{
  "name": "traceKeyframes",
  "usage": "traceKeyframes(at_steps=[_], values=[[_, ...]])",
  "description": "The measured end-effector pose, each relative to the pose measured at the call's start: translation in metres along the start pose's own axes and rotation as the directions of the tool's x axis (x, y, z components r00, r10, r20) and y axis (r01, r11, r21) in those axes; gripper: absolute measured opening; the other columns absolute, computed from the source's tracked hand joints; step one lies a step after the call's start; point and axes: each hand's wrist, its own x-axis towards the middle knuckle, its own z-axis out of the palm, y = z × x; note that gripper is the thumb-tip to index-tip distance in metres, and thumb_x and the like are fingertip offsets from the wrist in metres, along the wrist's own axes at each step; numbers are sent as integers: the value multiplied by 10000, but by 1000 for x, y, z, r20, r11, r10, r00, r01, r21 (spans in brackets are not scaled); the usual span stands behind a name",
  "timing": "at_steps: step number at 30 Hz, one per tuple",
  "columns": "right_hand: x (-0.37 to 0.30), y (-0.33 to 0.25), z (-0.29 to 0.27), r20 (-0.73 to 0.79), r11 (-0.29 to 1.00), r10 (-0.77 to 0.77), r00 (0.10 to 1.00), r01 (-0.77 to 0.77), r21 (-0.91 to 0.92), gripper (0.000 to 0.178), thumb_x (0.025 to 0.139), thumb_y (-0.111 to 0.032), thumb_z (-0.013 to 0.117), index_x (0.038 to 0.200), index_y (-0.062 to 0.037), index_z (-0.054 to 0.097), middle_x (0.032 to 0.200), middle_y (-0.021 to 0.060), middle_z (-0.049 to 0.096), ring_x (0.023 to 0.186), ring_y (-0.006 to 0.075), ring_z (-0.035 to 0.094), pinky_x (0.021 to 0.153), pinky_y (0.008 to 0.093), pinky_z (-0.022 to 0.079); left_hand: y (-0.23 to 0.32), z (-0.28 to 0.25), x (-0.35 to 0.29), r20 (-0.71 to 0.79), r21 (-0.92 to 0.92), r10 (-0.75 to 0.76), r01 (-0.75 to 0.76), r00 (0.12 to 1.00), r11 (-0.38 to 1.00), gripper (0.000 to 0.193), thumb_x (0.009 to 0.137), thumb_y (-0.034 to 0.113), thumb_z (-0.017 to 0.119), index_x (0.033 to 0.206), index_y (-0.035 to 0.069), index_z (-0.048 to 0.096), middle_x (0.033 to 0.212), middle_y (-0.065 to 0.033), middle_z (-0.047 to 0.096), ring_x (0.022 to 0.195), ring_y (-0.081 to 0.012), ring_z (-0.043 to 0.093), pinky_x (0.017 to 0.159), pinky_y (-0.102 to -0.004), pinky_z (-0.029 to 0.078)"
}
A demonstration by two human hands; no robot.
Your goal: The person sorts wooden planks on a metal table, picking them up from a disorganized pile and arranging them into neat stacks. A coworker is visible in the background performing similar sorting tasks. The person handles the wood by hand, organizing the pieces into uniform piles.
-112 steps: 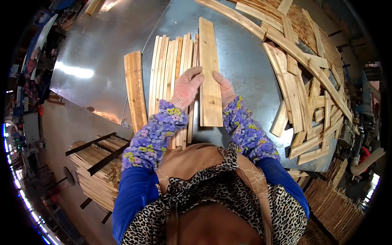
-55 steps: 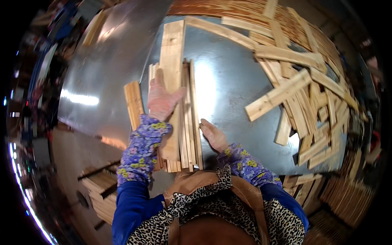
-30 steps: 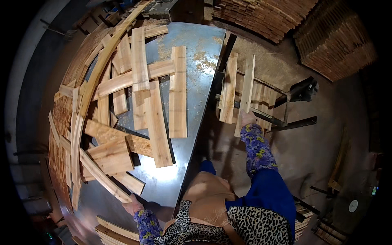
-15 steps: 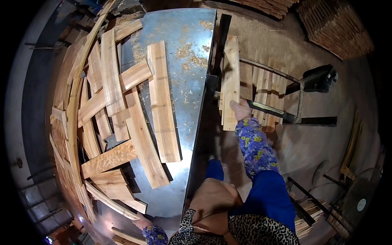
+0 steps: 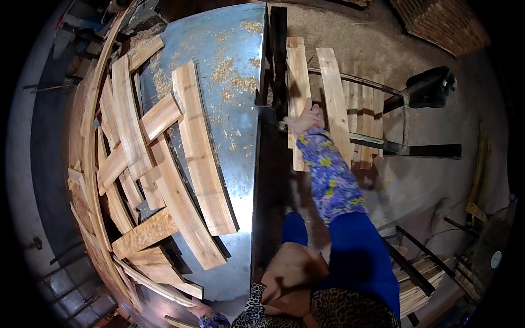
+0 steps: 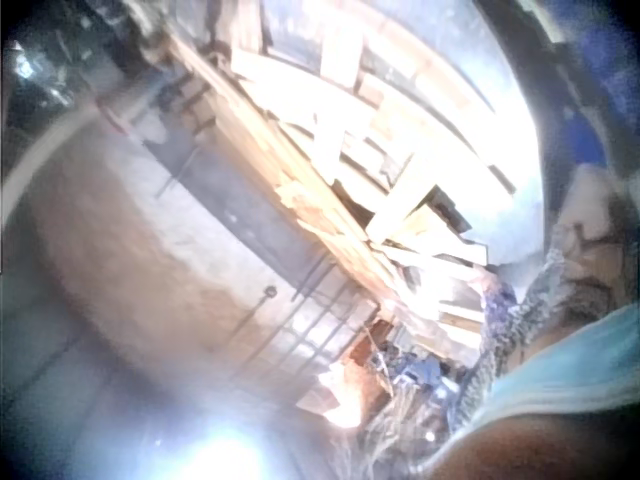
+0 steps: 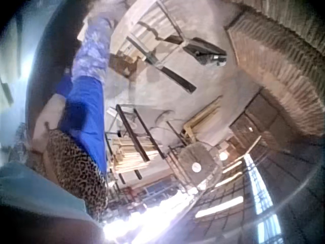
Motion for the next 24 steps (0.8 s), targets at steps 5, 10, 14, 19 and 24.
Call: traceKeyframes(at_steps=[5,10,14,19,24], values=[[7,-24,-5,236,927,55,970,-137,348,1220,818,-405,867,1780,-81,191,1725,324,387,1579,449,444,1298,479,384,-28,-6,14,-153,287,-75,117,985,951,932,1003,679,688,1522,-68,488,1399,-378,659,1278,-536,666,1062,-594,576],[38,19,18,304,745,-220,927,-41,666,1089,957,-574,720,1780,-68,216,1724,293,430,1620,402,403,1333,425,312,-30,12,22,-198,313,-59,120,978,942,864,1014,685,672,1474,-39,568,1375,-337,685,1242,-525,684,1054,-581,590],[20,-34,-18,422,955,-73,904,-58,291,1046,1028,-786,470,1783,-108,215,1753,271,390,1628,457,364,1359,485,266,0,23,4,-196,306,-80,139,977,942,840,992,653,698,1453,-39,580,1350,-331,694,1223,-521,690,1044,-578,591],[24,39,-26,26,994,-102,994,101,39,953,998,-656,615,1714,-90,341,1524,236,621,1424,448,568,1235,530,419,31,22,12,-170,330,-44,99,984,939,810,965,614,730,1426,-39,595,1317,-324,704,1198,-516,698,1030,-574,592],[13,105,-33,-146,952,301,942,-306,-14,860,966,-546,662,1654,-75,449,1422,244,694,1353,400,647,1180,526,495,42,29,15,-155,320,-38,87,987,943,782,937,574,762,1399,-39,609,1285,-317,714,1174,-511,706,1017,-569,594]])
